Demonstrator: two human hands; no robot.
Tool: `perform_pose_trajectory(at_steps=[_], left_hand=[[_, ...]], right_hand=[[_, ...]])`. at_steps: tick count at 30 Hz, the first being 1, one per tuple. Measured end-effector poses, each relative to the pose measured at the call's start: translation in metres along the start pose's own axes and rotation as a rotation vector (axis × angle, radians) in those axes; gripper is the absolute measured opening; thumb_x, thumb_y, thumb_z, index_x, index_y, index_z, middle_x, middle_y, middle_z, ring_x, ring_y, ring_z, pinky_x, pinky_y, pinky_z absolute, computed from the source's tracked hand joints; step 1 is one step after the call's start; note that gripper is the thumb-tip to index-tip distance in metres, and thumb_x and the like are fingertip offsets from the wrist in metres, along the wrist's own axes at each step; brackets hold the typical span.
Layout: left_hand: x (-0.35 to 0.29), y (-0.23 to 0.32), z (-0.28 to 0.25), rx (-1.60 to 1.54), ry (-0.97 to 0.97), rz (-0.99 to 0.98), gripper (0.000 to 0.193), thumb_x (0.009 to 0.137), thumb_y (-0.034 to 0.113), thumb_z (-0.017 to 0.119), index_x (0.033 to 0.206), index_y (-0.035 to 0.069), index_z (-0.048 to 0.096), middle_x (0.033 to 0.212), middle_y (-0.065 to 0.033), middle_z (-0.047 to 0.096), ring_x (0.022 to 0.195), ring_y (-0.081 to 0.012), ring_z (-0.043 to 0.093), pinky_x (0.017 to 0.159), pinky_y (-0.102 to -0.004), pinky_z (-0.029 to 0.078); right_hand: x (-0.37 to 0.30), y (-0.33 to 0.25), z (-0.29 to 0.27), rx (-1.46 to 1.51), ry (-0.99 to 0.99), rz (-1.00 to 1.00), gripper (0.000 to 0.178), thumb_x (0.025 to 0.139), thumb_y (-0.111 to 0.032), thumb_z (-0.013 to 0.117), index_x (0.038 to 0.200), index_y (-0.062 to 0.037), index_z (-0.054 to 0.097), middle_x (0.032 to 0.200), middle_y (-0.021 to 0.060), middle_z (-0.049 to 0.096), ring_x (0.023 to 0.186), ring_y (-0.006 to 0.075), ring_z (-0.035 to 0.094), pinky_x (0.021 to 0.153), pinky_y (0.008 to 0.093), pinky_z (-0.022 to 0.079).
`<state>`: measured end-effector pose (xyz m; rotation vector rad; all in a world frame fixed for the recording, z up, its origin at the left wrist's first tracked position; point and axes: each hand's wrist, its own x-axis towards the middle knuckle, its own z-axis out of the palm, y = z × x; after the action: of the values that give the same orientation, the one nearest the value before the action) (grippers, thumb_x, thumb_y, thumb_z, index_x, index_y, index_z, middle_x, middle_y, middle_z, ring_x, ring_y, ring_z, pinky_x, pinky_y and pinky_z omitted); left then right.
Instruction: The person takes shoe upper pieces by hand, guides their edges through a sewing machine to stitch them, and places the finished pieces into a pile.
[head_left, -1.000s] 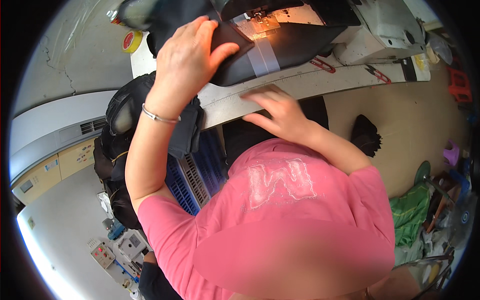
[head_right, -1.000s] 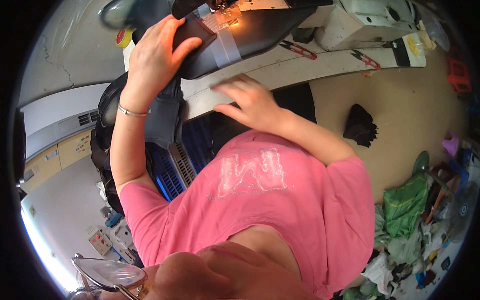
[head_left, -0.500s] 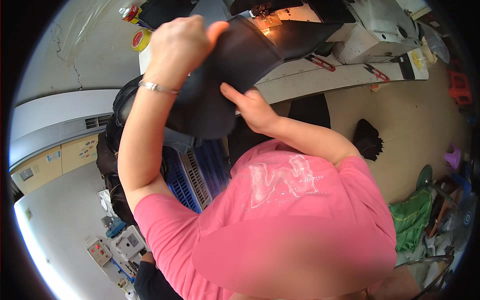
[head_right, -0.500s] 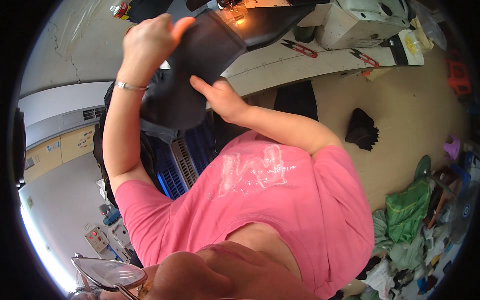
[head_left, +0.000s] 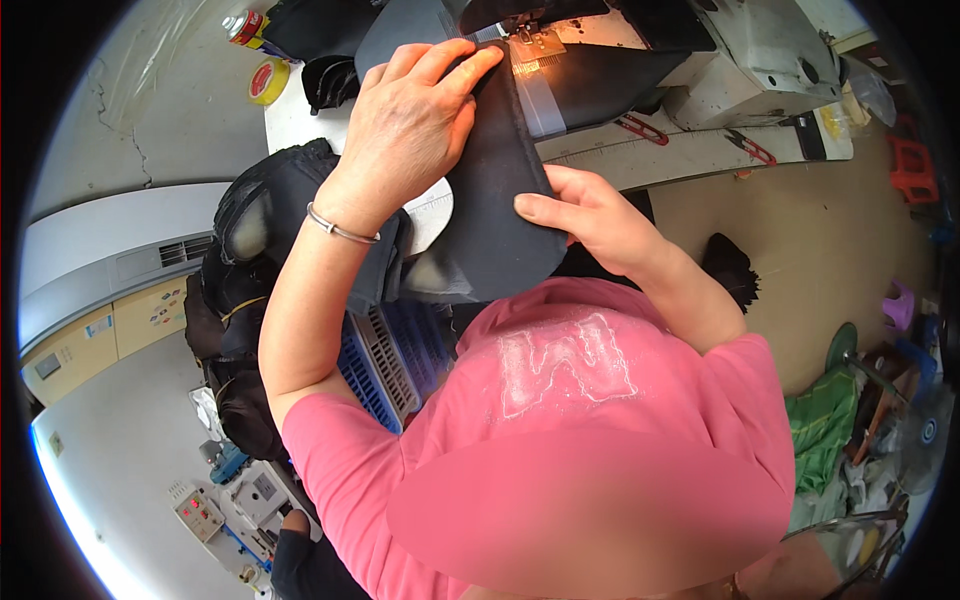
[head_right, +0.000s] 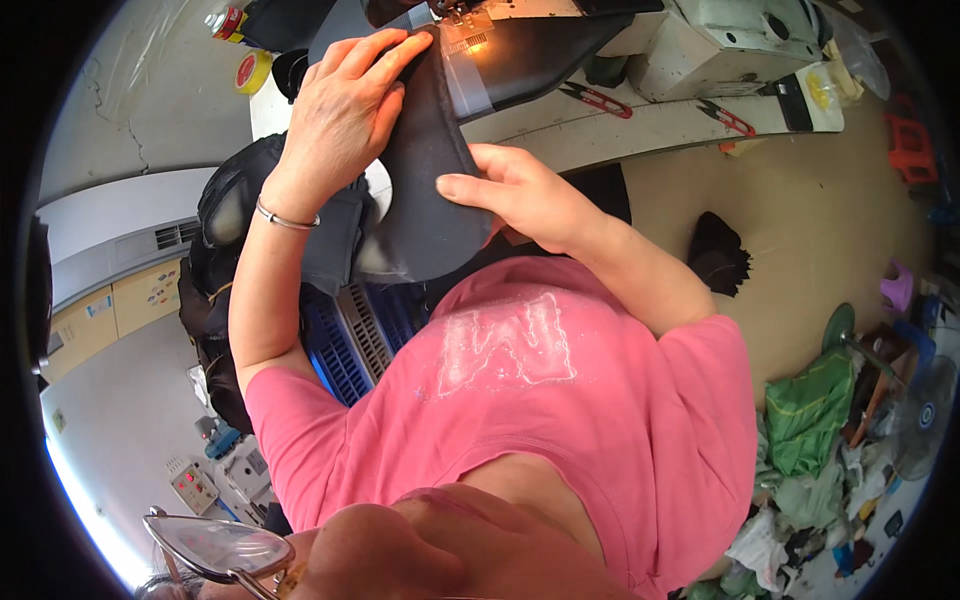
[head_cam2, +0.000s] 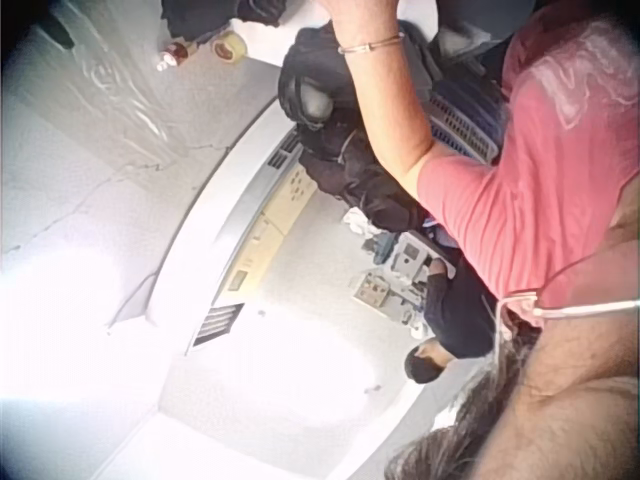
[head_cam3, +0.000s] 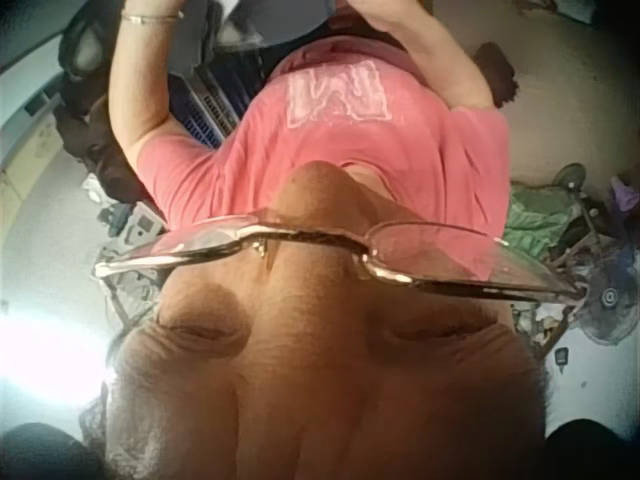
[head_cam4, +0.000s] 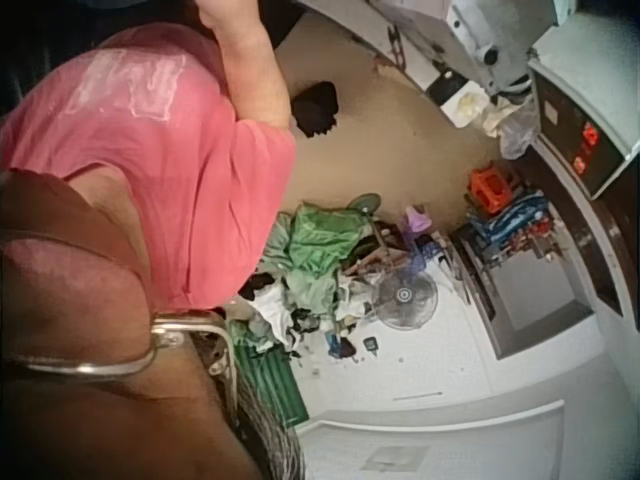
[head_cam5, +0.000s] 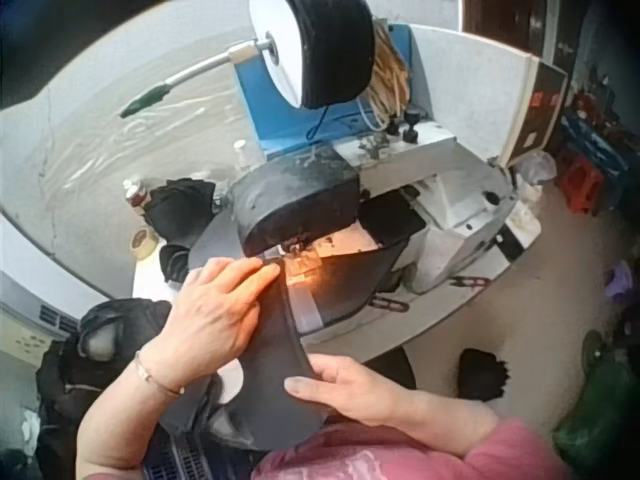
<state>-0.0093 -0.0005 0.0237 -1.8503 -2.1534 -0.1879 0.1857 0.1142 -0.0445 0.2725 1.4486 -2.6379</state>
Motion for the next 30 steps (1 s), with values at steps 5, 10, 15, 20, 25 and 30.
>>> perform_pose_trajectory(at_steps=[5, 10, 15, 20, 25, 30], left_hand=[[0.005, 0.002, 0.01, -0.037, 0.043, 0.013, 0.048, 0.09, 0.011, 0.062, 0.138, 0.014, 0.06, 0.136, -0.003, 0.062, 0.121, -0.0265, 0.057, 0.101, -0.0406, 0.045], [0.013, 0.006, 0.016, -0.021, 0.108, 0.002, 0.048, 0.086, 0.015, 0.069, 0.134, 0.015, 0.062, 0.132, 0.0009, 0.066, 0.118, -0.0222, 0.058, 0.099, -0.0397, 0.043], [0.015, 0.012, 0.016, -0.047, 0.114, -0.023, 0.043, 0.085, 0.014, 0.07, 0.128, 0.015, 0.064, 0.127, 0.0002, 0.067, 0.115, -0.0227, 0.059, 0.1, -0.0397, 0.042], [0.017, 0.018, 0.012, -0.079, 0.082, -0.067, 0.036, 0.09, 0.01, 0.063, 0.126, 0.013, 0.064, 0.126, -0.0051, 0.068, 0.114, -0.0252, 0.061, 0.1, -0.0382, 0.042], [0.023, 0.015, 0.013, -0.102, 0.129, -0.071, 0.024, 0.091, 0.017, 0.07, 0.115, 0.011, 0.071, 0.123, -0.0081, 0.071, 0.111, -0.0289, 0.065, 0.093, -0.0385, 0.049], [0.029, 0.013, 0.012, -0.145, 0.154, -0.151, 0.023, 0.086, 0.026, 0.077, 0.101, 0.009, 0.073, 0.094, -0.0092, 0.071, 0.088, -0.0303, 0.069, 0.079, -0.0397, 0.054]], right_hand=[[-0.01, 0.006, 0.004, 0.111, 0.103, -0.127, 0.03, 0.106, -0.022, 0.059, 0.126, 0.0, 0.062, 0.105, 0.0026, 0.071, 0.087, 0.0055, 0.067, 0.073, 0.021, 0.056], [-0.011, 0.004, -0.001, 0.137, 0.166, -0.16, 0.03, 0.106, -0.022, 0.057, 0.126, 0.0005, 0.062, 0.106, 0.0028, 0.071, 0.089, 0.0054, 0.067, 0.075, 0.0213, 0.056], [-0.015, 0.004, -0.004, 0.17, 0.179, -0.189, 0.029, 0.106, -0.021, 0.058, 0.126, 0.0003, 0.063, 0.106, 0.0028, 0.071, 0.091, 0.0056, 0.066, 0.078, 0.0215, 0.055], [-0.018, 0.013, -0.014, 0.081, 0.201, -0.258, 0.028, 0.106, -0.019, 0.059, 0.125, 0.0013, 0.061, 0.107, 0.0015, 0.071, 0.093, 0.0053, 0.065, 0.081, 0.0224, 0.055], [-0.02, 0.019, -0.005, -0.749, 0.589, -0.682, 0.035, 0.101, -0.007, 0.065, 0.132, 0.0046, 0.054, 0.115, 0.0105, 0.071, 0.096, 0.0106, 0.068, 0.084, 0.025, 0.054], [-0.012, 0.013, -0.01, -1.067, 0.732, -0.842, 0.041, 0.095, -0.006, 0.072, 0.131, 0.0051, 0.056, 0.118, 0.0155, 0.072, 0.098, 0.0204, 0.074, 0.082, 0.0295, 0.057]])
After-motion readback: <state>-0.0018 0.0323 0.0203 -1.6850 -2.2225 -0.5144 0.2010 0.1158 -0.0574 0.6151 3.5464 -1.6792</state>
